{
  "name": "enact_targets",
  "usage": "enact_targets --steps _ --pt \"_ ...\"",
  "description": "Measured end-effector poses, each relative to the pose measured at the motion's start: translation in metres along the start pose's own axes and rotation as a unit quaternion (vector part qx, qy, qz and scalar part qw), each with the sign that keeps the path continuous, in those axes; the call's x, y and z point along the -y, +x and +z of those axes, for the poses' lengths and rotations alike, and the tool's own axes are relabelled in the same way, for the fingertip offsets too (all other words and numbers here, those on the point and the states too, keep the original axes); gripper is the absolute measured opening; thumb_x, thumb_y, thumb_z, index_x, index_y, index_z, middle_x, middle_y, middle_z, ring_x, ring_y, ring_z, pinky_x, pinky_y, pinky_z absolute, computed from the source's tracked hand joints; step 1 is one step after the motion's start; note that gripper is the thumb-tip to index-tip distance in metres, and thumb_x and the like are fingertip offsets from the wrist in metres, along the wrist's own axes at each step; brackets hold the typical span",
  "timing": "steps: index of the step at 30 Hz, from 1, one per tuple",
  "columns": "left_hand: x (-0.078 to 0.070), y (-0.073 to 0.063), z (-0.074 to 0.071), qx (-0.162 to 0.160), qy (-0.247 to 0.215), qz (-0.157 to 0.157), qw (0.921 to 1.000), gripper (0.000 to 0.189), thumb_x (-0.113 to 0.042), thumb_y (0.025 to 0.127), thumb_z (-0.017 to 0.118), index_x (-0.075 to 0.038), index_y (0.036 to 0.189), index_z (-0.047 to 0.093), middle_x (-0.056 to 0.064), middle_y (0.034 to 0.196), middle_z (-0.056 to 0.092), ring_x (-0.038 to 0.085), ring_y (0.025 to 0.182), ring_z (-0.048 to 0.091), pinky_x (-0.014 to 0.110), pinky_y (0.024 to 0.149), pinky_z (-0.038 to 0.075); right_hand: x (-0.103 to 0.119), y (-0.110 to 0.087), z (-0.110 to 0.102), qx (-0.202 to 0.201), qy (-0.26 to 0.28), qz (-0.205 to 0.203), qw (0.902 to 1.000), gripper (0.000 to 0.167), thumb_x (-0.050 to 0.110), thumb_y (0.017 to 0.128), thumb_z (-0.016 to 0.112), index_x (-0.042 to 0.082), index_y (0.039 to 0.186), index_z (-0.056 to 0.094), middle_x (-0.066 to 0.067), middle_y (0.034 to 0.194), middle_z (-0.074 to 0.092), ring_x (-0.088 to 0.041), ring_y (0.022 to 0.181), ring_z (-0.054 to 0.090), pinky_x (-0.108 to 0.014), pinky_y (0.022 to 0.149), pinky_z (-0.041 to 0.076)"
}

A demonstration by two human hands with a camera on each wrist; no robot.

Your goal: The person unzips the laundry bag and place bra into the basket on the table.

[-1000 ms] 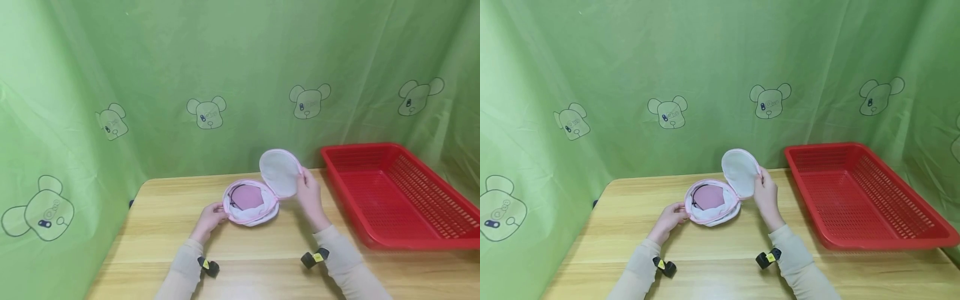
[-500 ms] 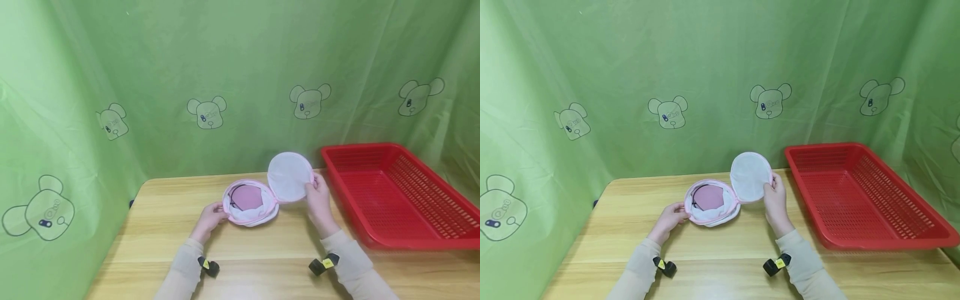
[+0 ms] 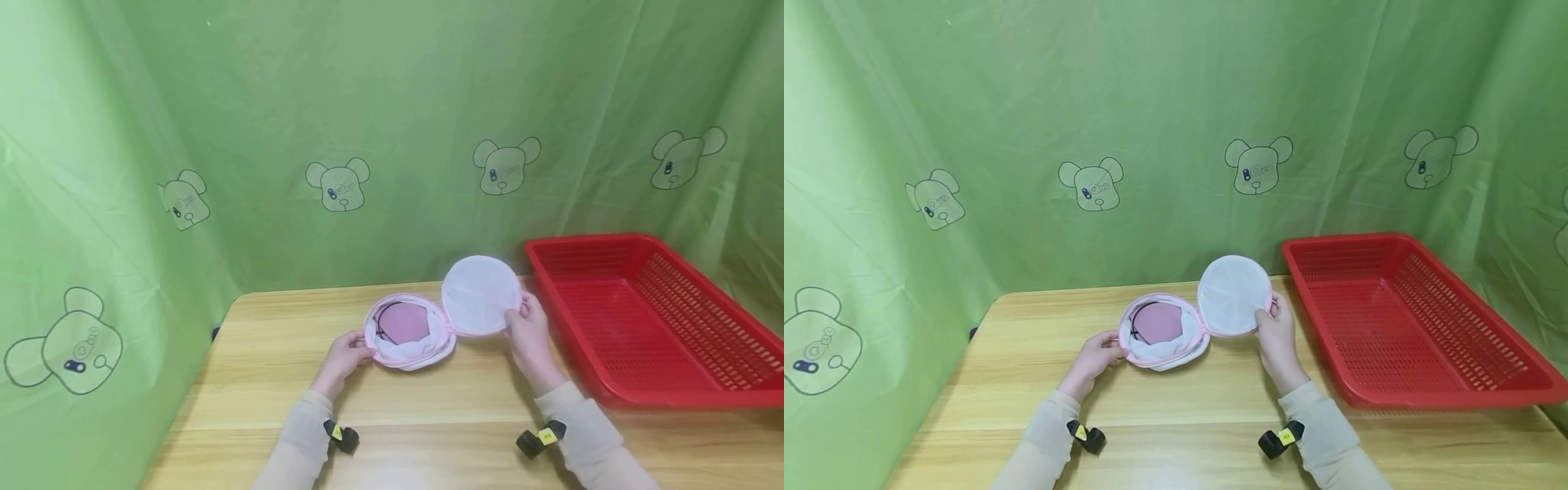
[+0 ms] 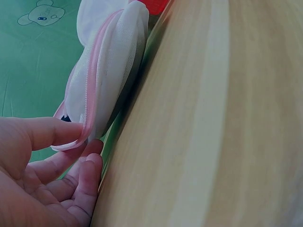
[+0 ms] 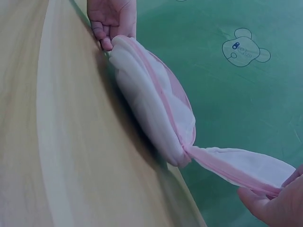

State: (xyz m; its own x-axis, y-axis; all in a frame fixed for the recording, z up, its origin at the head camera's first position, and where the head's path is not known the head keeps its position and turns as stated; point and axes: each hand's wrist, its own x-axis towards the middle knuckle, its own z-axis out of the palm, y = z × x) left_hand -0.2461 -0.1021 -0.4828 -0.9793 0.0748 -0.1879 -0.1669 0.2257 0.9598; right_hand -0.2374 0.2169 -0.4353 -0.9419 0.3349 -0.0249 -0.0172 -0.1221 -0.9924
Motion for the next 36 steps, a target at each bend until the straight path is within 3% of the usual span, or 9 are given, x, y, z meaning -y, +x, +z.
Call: enact_targets --steps 4,12,19,27,33,36 --pt "-0.002 -0.001 0.0 0.003 -0.001 0.003 1.0 0.046 0.001 0.083 0.063 0.011 0.127 0.054 0.024 0.111 0.066 0.016 0.084 0.063 0.038 0.083 0.057 -0.003 0.001 -0.005 0.004 0.007 0.01 0.9999 0.058 -0.007 0.091 0.035 0.003 0.148 0.028 -0.019 0.142 0.042 -0.004 0.087 0.054 -0.013 0.068 0.053" --pt "0.003 0.001 -0.001 -0.002 -0.003 0.001 1.0 0.048 -0.002 0.081 0.066 0.006 0.127 0.056 0.018 0.109 0.068 0.011 0.081 0.062 0.026 0.076 0.056 -0.011 0.002 -0.011 0.016 0.01 0.035 0.9992 0.057 -0.007 0.093 0.039 0.001 0.147 0.023 -0.02 0.151 0.035 -0.001 0.1 0.055 -0.014 0.08 0.056" --pt "0.004 0.003 0.0 -0.001 -0.003 0.002 1.0 0.048 -0.003 0.081 0.066 0.006 0.127 0.056 0.019 0.11 0.069 0.011 0.081 0.063 0.025 0.076 0.055 -0.014 0.002 -0.015 0.028 0.027 0.053 0.9978 0.059 -0.007 0.093 0.038 0.002 0.148 0.019 -0.019 0.153 0.032 -0.002 0.104 0.056 -0.018 0.087 0.055" --pt "0.004 0.004 0.0 -0.003 -0.004 0.003 1.0 0.048 -0.003 0.081 0.066 0.006 0.127 0.056 0.019 0.111 0.068 0.011 0.081 0.063 0.025 0.076 0.056 -0.018 0.002 -0.022 0.04 0.049 0.092 0.9937 0.067 -0.007 0.095 0.036 0.007 0.154 0.008 -0.013 0.162 0.019 -0.018 0.134 0.04 -0.025 0.1 0.048" --pt "0.005 0.004 0.0 -0.003 -0.004 0.003 1.0 0.047 -0.003 0.082 0.066 0.006 0.127 0.057 0.018 0.11 0.068 0.01 0.081 0.062 0.025 0.076 0.055 -0.024 0.001 -0.028 0.052 0.053 0.117 0.9903 0.07 -0.005 0.095 0.036 0.008 0.155 0.003 -0.01 0.164 0.01 -0.011 0.128 0.041 -0.018 0.092 0.053" --pt "0.005 0.004 0.0 -0.001 -0.006 0.006 1.0 0.047 -0.003 0.082 0.066 0.006 0.127 0.056 0.018 0.11 0.068 0.011 0.081 0.062 0.026 0.076 0.055 -0.027 0.0 -0.032 0.055 0.06 0.131 0.988 0.071 -0.004 0.095 0.035 0.009 0.156 -0.001 -0.011 0.164 0.008 -0.008 0.122 0.043 -0.02 0.095 0.052"
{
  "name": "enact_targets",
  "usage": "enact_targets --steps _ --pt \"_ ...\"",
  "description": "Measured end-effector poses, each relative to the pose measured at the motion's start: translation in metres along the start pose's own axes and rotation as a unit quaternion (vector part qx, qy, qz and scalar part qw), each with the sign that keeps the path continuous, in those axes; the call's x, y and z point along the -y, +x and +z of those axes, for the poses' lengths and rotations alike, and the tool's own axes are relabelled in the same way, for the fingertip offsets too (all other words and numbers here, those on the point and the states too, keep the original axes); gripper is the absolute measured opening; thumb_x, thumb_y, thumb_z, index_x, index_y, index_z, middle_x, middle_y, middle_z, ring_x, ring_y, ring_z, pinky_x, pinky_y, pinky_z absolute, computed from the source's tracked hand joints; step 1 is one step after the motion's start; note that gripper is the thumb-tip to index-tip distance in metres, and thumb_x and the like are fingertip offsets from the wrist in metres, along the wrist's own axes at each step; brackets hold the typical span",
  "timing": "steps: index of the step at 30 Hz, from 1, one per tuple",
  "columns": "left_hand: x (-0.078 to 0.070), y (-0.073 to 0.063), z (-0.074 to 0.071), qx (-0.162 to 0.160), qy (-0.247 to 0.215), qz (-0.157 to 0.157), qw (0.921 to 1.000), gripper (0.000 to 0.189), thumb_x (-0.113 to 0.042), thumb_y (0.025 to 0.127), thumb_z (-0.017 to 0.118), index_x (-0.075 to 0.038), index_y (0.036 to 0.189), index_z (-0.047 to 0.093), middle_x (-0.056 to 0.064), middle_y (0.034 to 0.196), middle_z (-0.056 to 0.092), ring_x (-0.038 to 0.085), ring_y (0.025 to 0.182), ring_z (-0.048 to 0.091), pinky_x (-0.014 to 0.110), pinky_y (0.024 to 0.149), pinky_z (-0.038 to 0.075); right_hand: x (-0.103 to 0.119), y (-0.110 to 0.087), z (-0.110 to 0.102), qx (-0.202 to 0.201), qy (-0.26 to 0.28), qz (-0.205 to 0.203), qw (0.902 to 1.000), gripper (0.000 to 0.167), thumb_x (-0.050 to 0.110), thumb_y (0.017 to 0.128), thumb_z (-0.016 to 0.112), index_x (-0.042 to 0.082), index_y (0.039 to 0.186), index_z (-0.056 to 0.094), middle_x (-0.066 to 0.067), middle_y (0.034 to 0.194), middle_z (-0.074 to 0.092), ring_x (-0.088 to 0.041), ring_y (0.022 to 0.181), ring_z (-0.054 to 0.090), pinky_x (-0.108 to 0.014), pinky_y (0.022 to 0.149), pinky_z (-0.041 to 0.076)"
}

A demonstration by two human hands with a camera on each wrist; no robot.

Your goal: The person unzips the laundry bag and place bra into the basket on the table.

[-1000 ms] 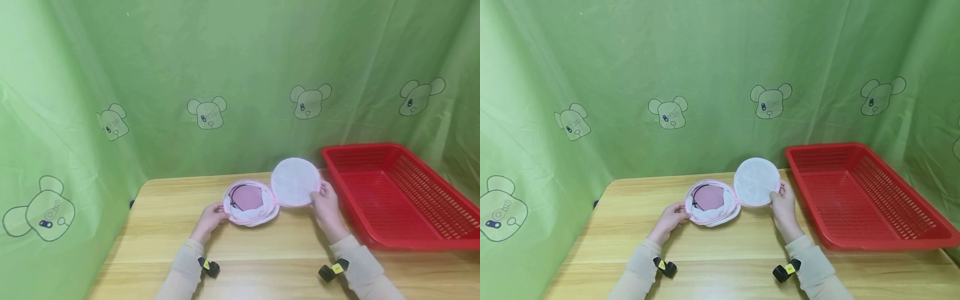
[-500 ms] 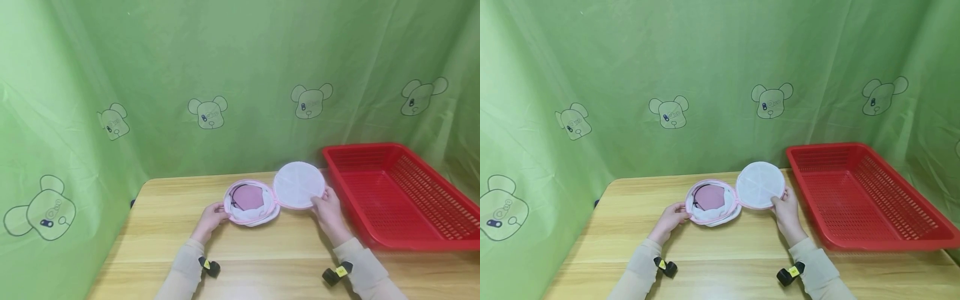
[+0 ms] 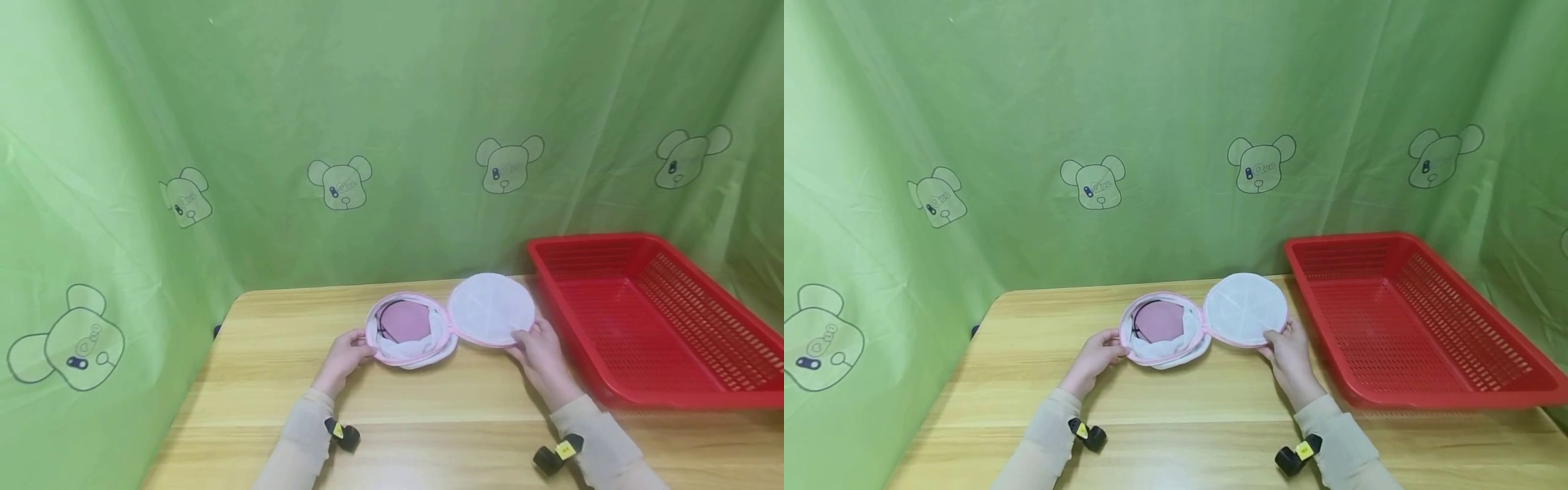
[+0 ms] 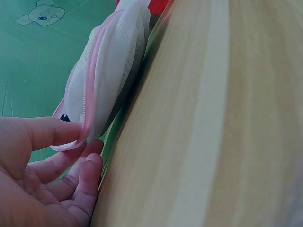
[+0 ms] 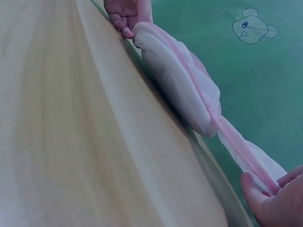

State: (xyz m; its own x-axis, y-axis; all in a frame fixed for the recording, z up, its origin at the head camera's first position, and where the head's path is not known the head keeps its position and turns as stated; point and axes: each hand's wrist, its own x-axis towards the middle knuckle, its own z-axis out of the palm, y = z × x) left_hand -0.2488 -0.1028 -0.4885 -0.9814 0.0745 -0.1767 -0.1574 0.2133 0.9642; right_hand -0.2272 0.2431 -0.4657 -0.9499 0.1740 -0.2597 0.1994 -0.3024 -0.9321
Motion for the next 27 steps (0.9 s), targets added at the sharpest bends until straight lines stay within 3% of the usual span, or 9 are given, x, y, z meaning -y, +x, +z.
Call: enact_targets --steps 7,15,21,27 --pt "0.001 0.0 0.0 -0.001 -0.005 -0.003 1.0 0.048 -0.003 0.082 0.066 0.006 0.128 0.056 0.02 0.112 0.068 0.011 0.082 0.063 0.027 0.079 0.056 -0.005 -0.001 -0.003 -0.004 0.001 0.002 1.0 0.075 -0.006 0.095 0.035 0.01 0.155 -0.006 -0.011 0.165 0.005 -0.01 0.125 0.044 -0.023 0.1 0.05" --pt "-0.001 -0.001 0.0 -0.002 -0.006 -0.011 0.9999 0.048 -0.004 0.082 0.066 0.004 0.128 0.056 0.018 0.112 0.068 0.01 0.082 0.063 0.025 0.077 0.055 -0.008 0.001 -0.003 -0.02 -0.007 -0.013 0.9997 0.078 -0.009 0.093 0.035 0.01 0.156 -0.008 -0.016 0.163 0.008 -0.022 0.142 0.031 -0.023 0.108 0.042" --pt "0.0 0.0 0.0 0.0 -0.003 -0.011 0.9999 0.048 -0.005 0.082 0.067 0.005 0.128 0.056 0.017 0.111 0.068 0.011 0.082 0.063 0.025 0.076 0.055 -0.011 0.005 -0.005 -0.048 -0.032 -0.027 0.9979 0.078 -0.01 0.09 0.039 0.005 0.156 -0.001 -0.022 0.158 0.017 -0.013 0.124 0.042 -0.01 0.091 0.049" --pt "-0.001 0.0 -0.001 -0.004 -0.001 -0.009 1.0 0.048 -0.006 0.082 0.067 0.004 0.128 0.057 0.016 0.11 0.069 0.011 0.08 0.062 0.022 0.072 0.052 -0.011 0.005 -0.005 -0.051 -0.045 -0.03 0.9972 0.076 -0.009 0.091 0.038 0.003 0.156 0.001 -0.021 0.158 0.016 -0.013 0.124 0.038 -0.008 0.087 0.049"
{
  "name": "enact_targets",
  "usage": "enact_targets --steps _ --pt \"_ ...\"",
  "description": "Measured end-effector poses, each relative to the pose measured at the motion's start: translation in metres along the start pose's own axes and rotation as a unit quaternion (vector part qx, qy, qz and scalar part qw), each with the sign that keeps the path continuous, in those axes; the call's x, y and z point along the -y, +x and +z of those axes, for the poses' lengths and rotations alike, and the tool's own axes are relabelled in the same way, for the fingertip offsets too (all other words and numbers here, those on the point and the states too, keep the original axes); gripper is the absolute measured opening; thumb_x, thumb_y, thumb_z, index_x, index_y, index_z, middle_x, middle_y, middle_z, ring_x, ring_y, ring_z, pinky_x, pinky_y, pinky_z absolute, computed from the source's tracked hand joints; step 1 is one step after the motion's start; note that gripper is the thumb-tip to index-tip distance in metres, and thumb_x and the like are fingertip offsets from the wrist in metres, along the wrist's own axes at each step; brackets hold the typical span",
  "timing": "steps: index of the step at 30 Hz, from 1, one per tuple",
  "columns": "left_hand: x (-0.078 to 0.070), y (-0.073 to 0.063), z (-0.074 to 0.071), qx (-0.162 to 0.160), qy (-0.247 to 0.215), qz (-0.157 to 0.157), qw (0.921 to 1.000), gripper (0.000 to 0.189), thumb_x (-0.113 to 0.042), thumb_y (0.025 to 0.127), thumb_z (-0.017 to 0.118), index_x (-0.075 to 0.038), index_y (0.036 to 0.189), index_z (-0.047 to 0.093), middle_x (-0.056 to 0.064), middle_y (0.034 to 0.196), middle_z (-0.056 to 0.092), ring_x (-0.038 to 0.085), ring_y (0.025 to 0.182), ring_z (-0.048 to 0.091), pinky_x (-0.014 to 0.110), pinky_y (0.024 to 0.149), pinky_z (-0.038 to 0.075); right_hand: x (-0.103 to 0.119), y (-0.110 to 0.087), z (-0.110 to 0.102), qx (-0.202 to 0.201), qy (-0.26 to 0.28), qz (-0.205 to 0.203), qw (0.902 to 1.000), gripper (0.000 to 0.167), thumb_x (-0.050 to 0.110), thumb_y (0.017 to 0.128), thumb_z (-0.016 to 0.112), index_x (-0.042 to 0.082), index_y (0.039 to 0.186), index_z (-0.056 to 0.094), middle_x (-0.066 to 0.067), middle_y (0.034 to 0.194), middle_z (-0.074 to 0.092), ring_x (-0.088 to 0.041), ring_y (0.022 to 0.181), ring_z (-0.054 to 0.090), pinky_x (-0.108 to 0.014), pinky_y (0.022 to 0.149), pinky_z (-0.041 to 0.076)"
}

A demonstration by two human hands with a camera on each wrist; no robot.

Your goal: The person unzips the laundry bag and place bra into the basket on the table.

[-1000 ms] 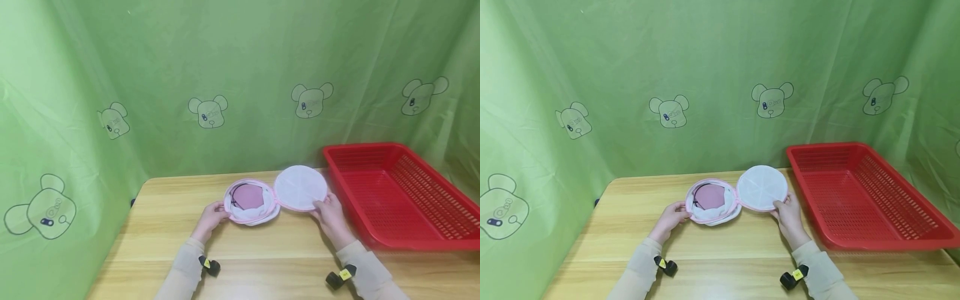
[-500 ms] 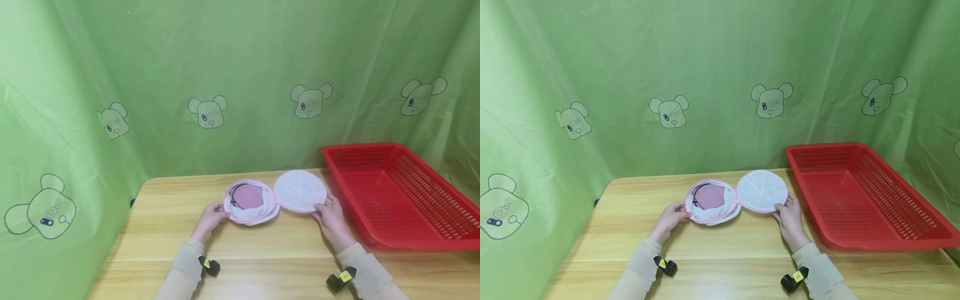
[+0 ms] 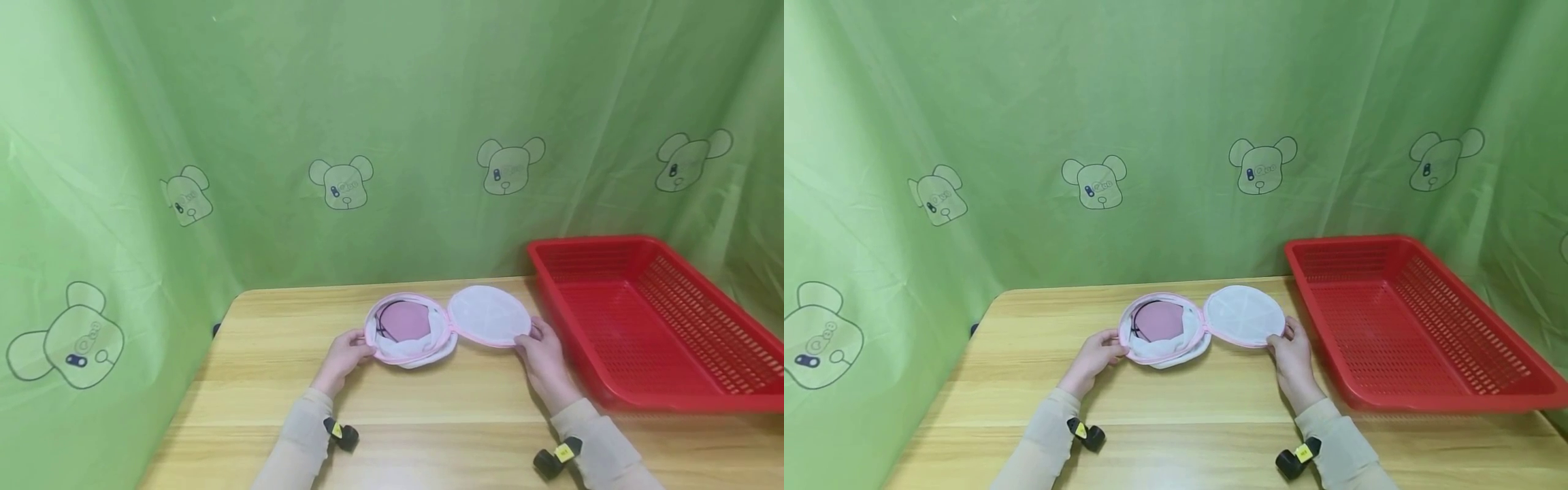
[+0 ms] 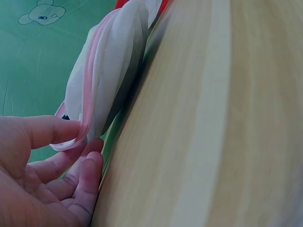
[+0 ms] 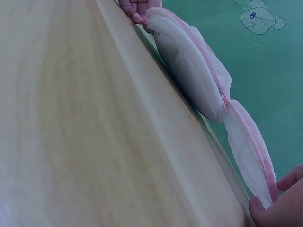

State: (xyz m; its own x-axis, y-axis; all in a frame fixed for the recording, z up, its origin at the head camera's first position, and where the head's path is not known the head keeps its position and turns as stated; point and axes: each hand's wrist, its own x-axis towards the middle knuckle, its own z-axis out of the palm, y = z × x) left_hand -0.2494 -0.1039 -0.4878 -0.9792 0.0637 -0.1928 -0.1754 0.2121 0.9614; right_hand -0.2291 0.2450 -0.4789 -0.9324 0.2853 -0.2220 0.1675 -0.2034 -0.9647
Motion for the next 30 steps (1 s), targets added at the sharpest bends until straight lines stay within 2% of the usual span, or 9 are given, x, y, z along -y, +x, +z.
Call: enact_targets --steps 9,14,17,19,21,24,30 --pt "0.0003 0.0004 -0.001 0.001 0.004 -0.003 1.0 0.049 -0.008 0.08 0.069 0.002 0.127 0.058 0.015 0.11 0.069 0.012 0.079 0.061 0.021 0.07 0.05 0.0015 -0.0017 0.0008 0.005 -0.026 -0.011 0.9996 0.08 -0.011 0.087 0.04 0.001 0.155 0.0 -0.02 0.162 0.008 -0.028 0.147 0.018 -0.002 0.084 0.043" --pt "0.0002 0.0002 -0.0007 -0.001 0.003 -0.003 1.0 0.048 -0.008 0.081 0.068 0.002 0.127 0.058 0.014 0.109 0.07 0.011 0.079 0.06 0.021 0.069 0.049 0.0021 -0.003 -0.0001 -0.003 -0.042 -0.017 0.9989 0.081 -0.01 0.085 0.042 0.001 0.155 0.004 -0.02 0.162 0.006 -0.031 0.15 0.012 0.0 0.079 0.039" --pt "0.0003 -0.0001 -0.0008 0.0 0.003 -0.003 1.0 0.048 -0.008 0.081 0.068 0.003 0.127 0.058 0.015 0.109 0.07 0.012 0.08 0.061 0.021 0.07 0.05 0.0025 -0.0036 -0.0002 -0.007 -0.055 -0.017 0.9983 0.081 -0.009 0.084 0.043 0.002 0.155 0.005 -0.02 0.162 0.007 -0.031 0.151 0.012 -0.008 0.093 0.04" --pt "0.0003 -0.0001 -0.0008 -0.001 0.002 -0.002 1.0 0.048 -0.009 0.081 0.068 0.003 0.127 0.058 0.014 0.109 0.07 0.012 0.081 0.061 0.022 0.072 0.05 0.0027 -0.0034 -0.0001 -0.011 -0.063 -0.019 0.9977 0.081 -0.009 0.084 0.043 0.002 0.155 0.006 -0.021 0.162 0.007 -0.031 0.151 0.011 -0.018 0.109 0.036" --pt "-0.0004 -0.0004 -0.0007 -0.002 0.002 -0.004 1.0 0.048 -0.009 0.081 0.068 0.002 0.127 0.058 0.014 0.107 0.07 0.013 0.082 0.061 0.022 0.072 0.05 0.0032 -0.0034 0.0002 -0.011 -0.071 -0.021 0.9972 0.081 -0.009 0.084 0.043 0.002 0.156 0.006 -0.021 0.162 0.006 -0.031 0.151 0.01 -0.032 0.12 0.029" --pt "-0.0014 -0.0011 -0.0011 -0.005 0.001 -0.008 1.0 0.049 -0.01 0.082 0.068 0.001 0.128 0.058 0.012 0.106 0.07 0.014 0.081 0.061 0.023 0.072 0.05 0.0038 -0.0036 0.0007 -0.01 -0.077 -0.028 0.9966 0.079 -0.008 0.086 0.043 0.002 0.155 0.006 -0.022 0.162 0.006 -0.033 0.151 0.009 -0.045 0.123 0.02" --pt "-0.0004 -0.0011 -0.0046 -0.007 -0.024 0.002 0.9997 0.05 -0.008 0.083 0.066 0.005 0.13 0.055 0.016 0.107 0.07 0.013 0.08 0.063 0.026 0.074 0.054 0.0051 -0.0054 0.0022 -0.011 -0.091 -0.046 0.9948 0.073 -0.004 0.091 0.044 0.001 0.155 0.009 -0.024 0.161 0.009 -0.036 0.15 0.011 -0.048 0.123 0.02"
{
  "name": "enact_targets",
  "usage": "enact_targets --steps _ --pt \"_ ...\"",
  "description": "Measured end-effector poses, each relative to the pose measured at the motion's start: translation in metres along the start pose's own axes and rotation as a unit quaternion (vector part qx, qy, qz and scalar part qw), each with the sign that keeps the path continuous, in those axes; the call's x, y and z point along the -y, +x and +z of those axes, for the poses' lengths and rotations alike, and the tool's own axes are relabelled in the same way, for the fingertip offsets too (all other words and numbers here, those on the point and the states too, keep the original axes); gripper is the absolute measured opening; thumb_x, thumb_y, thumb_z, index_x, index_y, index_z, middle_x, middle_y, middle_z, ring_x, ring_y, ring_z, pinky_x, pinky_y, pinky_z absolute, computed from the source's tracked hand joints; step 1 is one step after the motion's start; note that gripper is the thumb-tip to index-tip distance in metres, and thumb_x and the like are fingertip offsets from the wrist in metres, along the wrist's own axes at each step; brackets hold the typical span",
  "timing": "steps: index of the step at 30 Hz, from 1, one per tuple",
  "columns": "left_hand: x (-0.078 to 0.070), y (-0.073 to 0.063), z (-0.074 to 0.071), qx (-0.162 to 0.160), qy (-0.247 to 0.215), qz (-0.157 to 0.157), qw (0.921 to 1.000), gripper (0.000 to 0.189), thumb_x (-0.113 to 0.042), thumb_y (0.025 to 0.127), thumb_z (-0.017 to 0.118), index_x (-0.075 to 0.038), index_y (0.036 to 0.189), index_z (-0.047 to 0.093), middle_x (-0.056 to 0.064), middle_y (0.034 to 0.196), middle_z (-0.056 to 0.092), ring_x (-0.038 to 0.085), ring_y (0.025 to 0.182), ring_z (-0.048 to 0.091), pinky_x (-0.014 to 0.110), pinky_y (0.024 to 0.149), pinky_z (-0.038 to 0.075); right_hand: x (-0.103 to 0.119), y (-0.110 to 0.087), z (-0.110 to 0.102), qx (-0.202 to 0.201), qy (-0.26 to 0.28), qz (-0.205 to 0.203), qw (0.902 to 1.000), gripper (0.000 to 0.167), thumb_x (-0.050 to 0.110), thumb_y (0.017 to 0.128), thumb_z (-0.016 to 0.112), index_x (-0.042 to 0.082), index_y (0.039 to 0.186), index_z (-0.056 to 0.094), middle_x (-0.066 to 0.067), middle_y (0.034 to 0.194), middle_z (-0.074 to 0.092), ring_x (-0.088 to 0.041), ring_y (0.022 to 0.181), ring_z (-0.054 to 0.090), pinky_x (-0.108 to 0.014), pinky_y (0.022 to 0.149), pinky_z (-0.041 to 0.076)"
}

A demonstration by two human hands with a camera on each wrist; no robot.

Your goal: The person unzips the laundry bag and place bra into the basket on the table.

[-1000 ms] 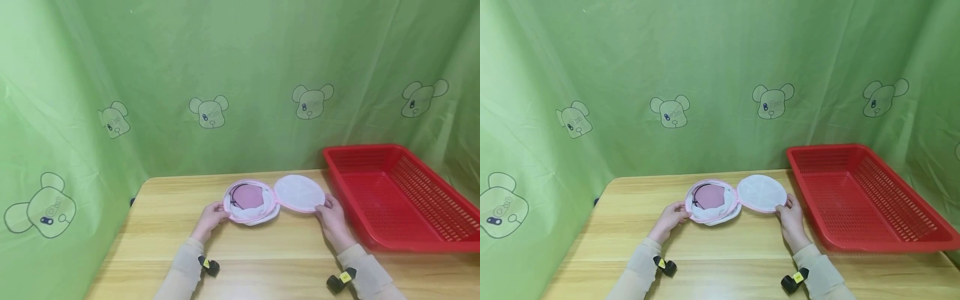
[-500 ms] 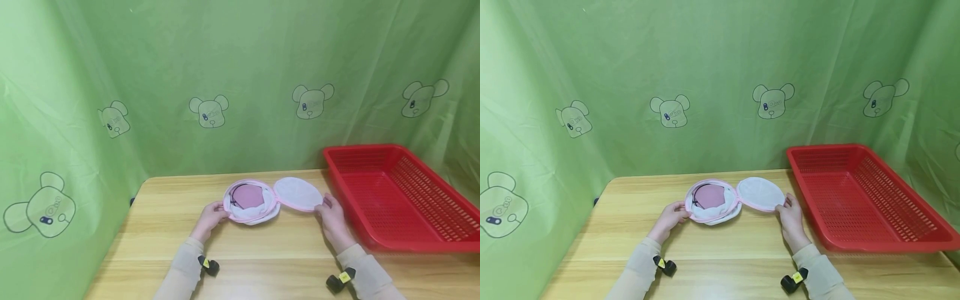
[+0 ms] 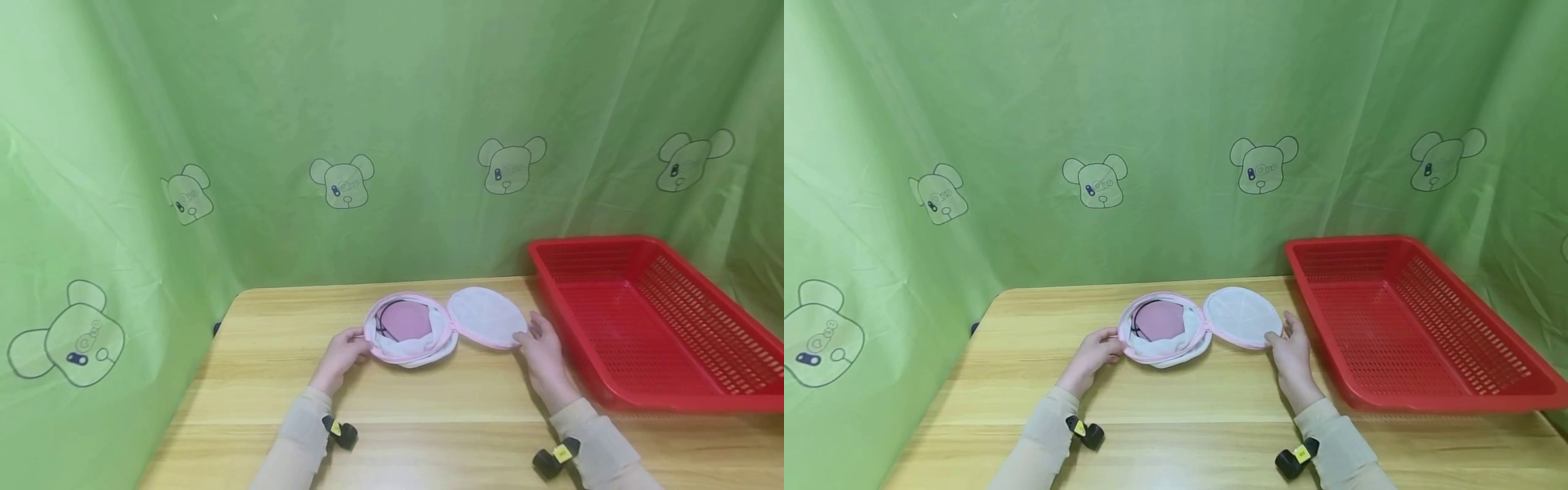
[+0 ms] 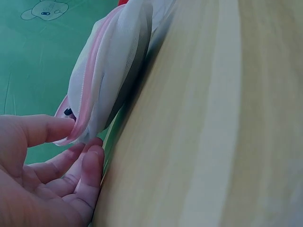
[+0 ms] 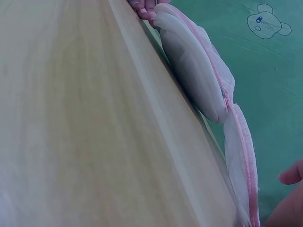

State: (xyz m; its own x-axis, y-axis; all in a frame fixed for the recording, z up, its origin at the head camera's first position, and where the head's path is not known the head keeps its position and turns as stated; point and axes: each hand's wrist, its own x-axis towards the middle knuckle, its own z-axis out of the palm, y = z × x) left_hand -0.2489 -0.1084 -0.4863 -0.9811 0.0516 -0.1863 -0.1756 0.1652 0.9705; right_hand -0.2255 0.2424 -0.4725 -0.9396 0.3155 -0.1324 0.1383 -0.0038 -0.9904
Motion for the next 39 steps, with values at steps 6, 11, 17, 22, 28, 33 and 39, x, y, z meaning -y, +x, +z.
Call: enact_targets --steps 6,11,17,22,28,33,39 --pt "0.003 0.005 -0.004 -0.003 -0.032 -0.003 0.9995 0.047 -0.007 0.086 0.064 0.007 0.129 0.054 0.015 0.099 0.07 0.011 0.076 0.064 0.026 0.073 0.058 0.002 0.0 0.005 0.006 -0.031 -0.017 0.9994 0.072 -0.001 0.093 0.048 0.002 0.155 0.011 -0.022 0.162 0.012 -0.038 0.15 0.013 -0.049 0.121 0.023" --pt "0.001 0.007 -0.006 -0.005 -0.05 -0.01 0.9987 0.046 -0.011 0.09 0.062 0.007 0.131 0.051 0.018 0.102 0.07 0.01 0.075 0.066 0.028 0.073 0.06 0.006 0.0 0.007 0.009 -0.047 -0.029 0.9984 0.07 0.004 0.095 0.051 0.003 0.155 0.015 -0.016 0.162 0.016 -0.035 0.149 0.02 -0.029 0.116 0.035" --pt "-0.002 0.009 -0.005 -0.009 -0.069 -0.015 0.9975 0.05 -0.016 0.093 0.061 0.007 0.135 0.048 0.022 0.11 0.067 0.011 0.079 0.067 0.031 0.078 0.061 0.017 -0.004 0.017 0.019 -0.067 -0.062 0.9957 0.068 0.009 0.095 0.055 0.001 0.153 0.021 -0.018 0.16 0.022 -0.034 0.147 0.024 -0.025 0.108 0.04" --pt "0.0 0.013 -0.004 -0.009 -0.079 -0.016 0.9967 0.051 -0.017 0.092 0.063 0.006 0.135 0.049 0.021 0.112 0.067 0.011 0.08 0.067 0.026 0.075 0.06 0.026 -0.007 0.03 0.042 -0.07 -0.106 0.991 0.067 0.008 0.095 0.056 -0.002 0.152 0.021 -0.022 0.159 0.023 -0.035 0.149 0.02 -0.048 0.123 0.021" --pt "0.008 0.016 -0.007 0.011 -0.115 -0.009 0.9933 0.053 -0.014 0.09 0.064 0.006 0.136 0.048 0.024 0.117 0.065 0.014 0.088 0.068 0.027 0.08 0.06 0.033 -0.006 0.048 0.091 -0.078 -0.173 0.9776 0.064 0.008 0.094 0.059 -0.004 0.148 0.027 -0.024 0.154 0.031 -0.037 0.145 0.028 -0.048 0.12 0.028" --pt "0.009 0.016 -0.009 0.031 -0.145 -0.001 0.9889 0.053 -0.008 0.09 0.064 0.005 0.138 0.046 0.025 0.122 0.064 0.015 0.094 0.068 0.031 0.087 0.058 0.04 -0.003 0.068 0.128 -0.096 -0.223 0.9615 0.06 0.007 0.093 0.061 -0.005 0.145 0.034 -0.026 0.15 0.037 -0.04 0.141 0.035 -0.05 0.118 0.032" --pt "0.009 0.018 -0.008 0.042 -0.164 0.002 0.9856 0.051 -0.003 0.089 0.062 0.002 0.138 0.048 0.024 0.124 0.062 0.015 0.094 0.068 0.034 0.092 0.057 0.052 -0.006 0.095 0.154 -0.112 -0.266 0.9449 0.06 0.003 0.09 0.064 -0.003 0.144 0.038 -0.026 0.146 0.043 -0.039 0.137 0.04 -0.05 0.115 0.036"
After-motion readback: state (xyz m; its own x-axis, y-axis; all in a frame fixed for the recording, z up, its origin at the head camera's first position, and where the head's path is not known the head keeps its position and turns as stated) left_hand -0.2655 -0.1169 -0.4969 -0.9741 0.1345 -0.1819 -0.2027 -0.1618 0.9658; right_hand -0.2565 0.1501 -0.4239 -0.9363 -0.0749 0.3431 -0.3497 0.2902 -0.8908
